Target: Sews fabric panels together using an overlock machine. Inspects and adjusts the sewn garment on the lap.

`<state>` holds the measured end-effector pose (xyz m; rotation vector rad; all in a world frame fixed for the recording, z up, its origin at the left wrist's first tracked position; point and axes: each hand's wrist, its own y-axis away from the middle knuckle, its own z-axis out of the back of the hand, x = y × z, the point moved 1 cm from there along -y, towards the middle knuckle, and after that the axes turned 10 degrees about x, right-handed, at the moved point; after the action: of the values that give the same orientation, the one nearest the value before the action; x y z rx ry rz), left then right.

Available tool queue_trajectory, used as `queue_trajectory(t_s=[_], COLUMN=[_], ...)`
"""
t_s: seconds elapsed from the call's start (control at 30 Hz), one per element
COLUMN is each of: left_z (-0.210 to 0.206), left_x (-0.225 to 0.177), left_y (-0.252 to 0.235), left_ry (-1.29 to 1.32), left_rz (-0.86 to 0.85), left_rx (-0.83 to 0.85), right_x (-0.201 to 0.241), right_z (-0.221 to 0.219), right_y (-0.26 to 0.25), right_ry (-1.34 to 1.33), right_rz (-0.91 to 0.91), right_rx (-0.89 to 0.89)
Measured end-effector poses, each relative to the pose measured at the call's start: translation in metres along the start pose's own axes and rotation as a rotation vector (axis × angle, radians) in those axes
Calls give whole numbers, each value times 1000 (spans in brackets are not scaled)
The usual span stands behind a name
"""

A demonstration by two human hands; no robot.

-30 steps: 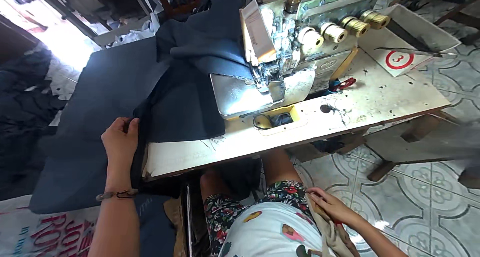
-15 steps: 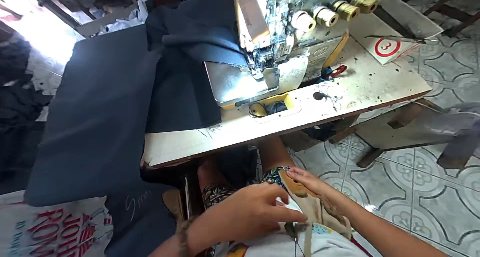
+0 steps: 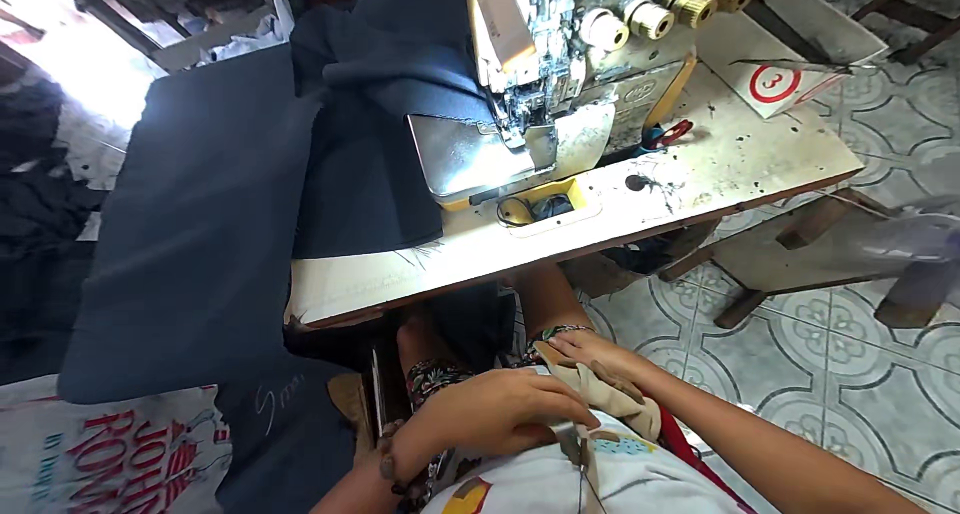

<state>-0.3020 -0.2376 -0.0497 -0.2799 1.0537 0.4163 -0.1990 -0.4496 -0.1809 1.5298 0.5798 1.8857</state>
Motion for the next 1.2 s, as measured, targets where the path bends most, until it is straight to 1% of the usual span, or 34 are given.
queue_trajectory(t_s=[0.07,0.13,0.2,0.27,0.33,0.4,0.47,0.53,0.57,0.6,0.67,0.7,0.73,0.77,0.83,0.9,0.93,1.0,1.07,1.13,1.2], left_z=[-11,-14,-6,3,12,23,37,53,60,66,73,73,72,68,57,47,42,32,22,10,4], left_x=[8,14,17,16,13,3,-18,-52,-72,-94,-133,-145,-147,-139,-103,-73,-65,-61,-58,-54,-48], left_y=[-10,-16,-13,-4,6,20,41,69,84,100,118,118,115,110,100,92,89,86,82,75,69], left_ry=[-24,-88,-83,9,72,70,-5,-116,-187,-264,-361,-377,-378,-358,-264,-23,99,271,366,375,389], left_rz=[40,58,78,57,16,-15,-39,-45,-20,36,173,228,250,230,92,-60,-110,-154,-150,-133,-152], left_rx=[-31,-99,-179,-241,-262,-269,-279,-298,-294,-271,-166,-122,-103,-112,-157,-121,-85,-23,-1,-16,-35], right_x=[5,8,6,0,-3,-1,5,14,18,23,32,34,34,32,31,28,24,18,14,12,11], right_z=[1,2,0,-2,-1,0,2,4,4,5,9,11,13,14,15,14,13,11,12,12,12], right_y=[3,7,7,6,2,-1,0,0,0,0,0,0,-2,-4,-6,-7,-7,-5,-1,0,0], right_ry=[72,117,100,50,20,12,6,-1,5,19,77,112,137,153,167,164,158,135,114,103,104], right_rz=[30,42,99,149,134,100,80,95,111,125,134,131,124,112,65,30,29,41,42,34,38], right_rx=[5,6,-9,-14,2,30,64,84,85,84,89,93,98,108,154,194,201,200,189,187,194])
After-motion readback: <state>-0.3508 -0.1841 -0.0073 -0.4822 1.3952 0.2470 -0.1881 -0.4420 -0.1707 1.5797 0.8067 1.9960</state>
